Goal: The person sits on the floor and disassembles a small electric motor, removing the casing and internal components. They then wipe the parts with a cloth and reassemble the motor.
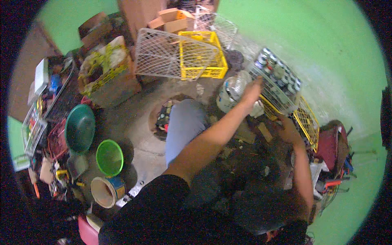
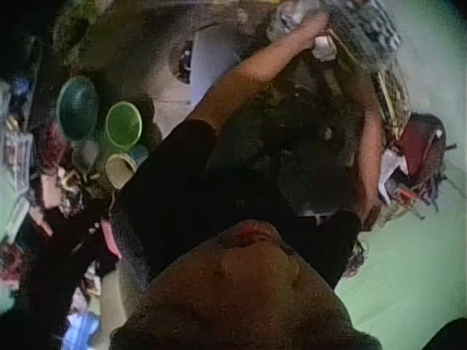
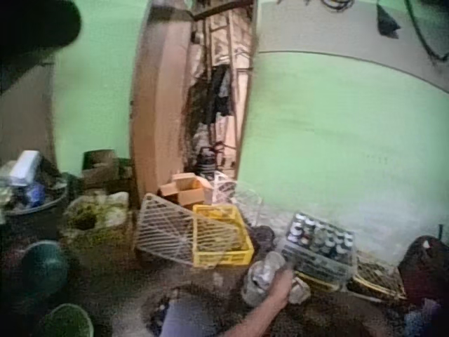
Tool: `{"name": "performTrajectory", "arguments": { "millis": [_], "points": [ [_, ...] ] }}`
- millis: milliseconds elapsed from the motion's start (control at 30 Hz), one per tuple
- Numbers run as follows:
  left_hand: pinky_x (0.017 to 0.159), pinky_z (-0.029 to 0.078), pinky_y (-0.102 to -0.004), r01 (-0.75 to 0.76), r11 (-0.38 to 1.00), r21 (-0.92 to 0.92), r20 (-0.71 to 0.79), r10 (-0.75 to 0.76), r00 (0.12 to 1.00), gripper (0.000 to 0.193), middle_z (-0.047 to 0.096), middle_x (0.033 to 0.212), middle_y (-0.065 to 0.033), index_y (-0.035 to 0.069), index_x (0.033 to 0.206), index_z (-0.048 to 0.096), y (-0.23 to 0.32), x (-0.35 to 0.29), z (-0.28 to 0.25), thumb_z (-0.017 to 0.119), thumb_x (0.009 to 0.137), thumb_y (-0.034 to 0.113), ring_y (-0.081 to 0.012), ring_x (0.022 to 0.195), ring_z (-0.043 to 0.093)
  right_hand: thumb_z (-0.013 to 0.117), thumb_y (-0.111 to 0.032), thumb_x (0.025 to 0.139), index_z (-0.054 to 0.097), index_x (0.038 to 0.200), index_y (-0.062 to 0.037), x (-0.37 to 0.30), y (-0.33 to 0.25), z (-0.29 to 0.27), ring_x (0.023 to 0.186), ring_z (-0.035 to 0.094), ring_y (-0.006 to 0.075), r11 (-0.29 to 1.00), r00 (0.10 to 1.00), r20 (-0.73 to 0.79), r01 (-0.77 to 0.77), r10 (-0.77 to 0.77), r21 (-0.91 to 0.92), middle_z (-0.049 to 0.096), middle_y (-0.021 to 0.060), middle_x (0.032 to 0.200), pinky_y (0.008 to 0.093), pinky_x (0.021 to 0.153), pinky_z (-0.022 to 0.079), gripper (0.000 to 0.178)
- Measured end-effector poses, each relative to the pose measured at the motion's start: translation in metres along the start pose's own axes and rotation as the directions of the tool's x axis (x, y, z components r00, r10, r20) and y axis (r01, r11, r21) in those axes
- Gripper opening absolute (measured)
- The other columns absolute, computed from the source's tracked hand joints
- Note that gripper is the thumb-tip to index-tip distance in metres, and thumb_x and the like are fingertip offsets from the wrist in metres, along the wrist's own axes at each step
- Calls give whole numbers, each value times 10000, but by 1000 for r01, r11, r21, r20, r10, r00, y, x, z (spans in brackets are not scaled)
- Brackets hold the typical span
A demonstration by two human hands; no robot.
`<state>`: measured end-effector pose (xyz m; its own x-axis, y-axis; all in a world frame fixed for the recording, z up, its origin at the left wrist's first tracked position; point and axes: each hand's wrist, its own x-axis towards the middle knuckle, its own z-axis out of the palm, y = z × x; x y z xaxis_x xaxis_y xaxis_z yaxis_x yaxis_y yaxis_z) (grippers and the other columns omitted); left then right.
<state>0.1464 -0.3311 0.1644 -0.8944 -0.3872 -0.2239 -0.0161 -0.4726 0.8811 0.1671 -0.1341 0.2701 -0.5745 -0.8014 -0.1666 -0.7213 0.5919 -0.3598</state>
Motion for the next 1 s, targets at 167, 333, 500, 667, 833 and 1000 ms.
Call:
{"name": "performTrajectory", "arguments": {
  "millis": [167, 333, 500, 667, 833, 1000],
  "points": [
    [893, 458, -393, -401, 906, 133, -15, 407, 913, 496, 696, 1053, -232, -79, 1119, 647, 48, -43, 1, 488, 999, 375, -296, 987, 647, 633, -123, 924, 519, 1380, -25, -6, 20, -12, 1212, 576, 360, 972, 979, -133, 123, -151, -202, 610, 214, 1302, 435, 1044, 442, 480],
    [858, 497, -417, -576, 686, 445, -13, 648, 762, 463, 697, 1029, -261, -46, 1098, 674, 118, -114, -17, 560, 975, 385, -375, 940, 675, 603, -113, 951, 504, 1387, -10, 37, -2, -45, 1205, 587, 309, 970, 968, -113, 207, -222, -128, 606, 200, 1314, 408, 1046, 451, 459],
    [922, 501, -435, -569, 475, 671, 21, 755, 655, 492, 696, 1072, -248, -26, 1115, 687, 175, -191, -66, 611, 941, 428, -372, 1010, 678, 616, -96, 953, 536, 1354, -19, 76, -32, -47, 1120, 626, 240, 862, 854, -173, 504, -490, 45, 626, 166, 1277, 395, 953, 527, 416],
    [1018, 453, -369, -339, 321, 885, 29, 686, 727, 551, 677, 1210, -175, 18, 1271, 635, 235, -241, -112, 543, 989, 481, -252, 1152, 625, 650, -127, 939, 540, 1351, -26, 102, -56, -29, 1107, 642, 262, 837, 840, -138, 539, -525, 92, 633, 176, 1266, 391, 924, 528, 438],
    [975, 482, -414, -216, 172, 961, 55, 647, 760, 529, 685, 1153, -216, -4, 1196, 656, 252, -218, -142, 581, 963, 465, -340, 1104, 656, 652, -141, 939, 544, 1336, -15, 154, -61, 13, 1063, 665, 272, 856, 865, -26, 500, -501, 134, 665, 180, 1213, 384, 922, 519, 431],
    [963, 491, -435, -300, 121, 946, 209, 481, 852, 527, 680, 1132, -244, 7, 1201, 661, 190, -152, -199, 605, 948, 466, -380, 1089, 654, 659, -177, 937, 570, 1300, -5, 201, -55, 66, 1147, 618, 296, 864, 868, 35, 489, -496, 124, 649, 190, 1233, 393, 979, 481, 411]
  ]
}}
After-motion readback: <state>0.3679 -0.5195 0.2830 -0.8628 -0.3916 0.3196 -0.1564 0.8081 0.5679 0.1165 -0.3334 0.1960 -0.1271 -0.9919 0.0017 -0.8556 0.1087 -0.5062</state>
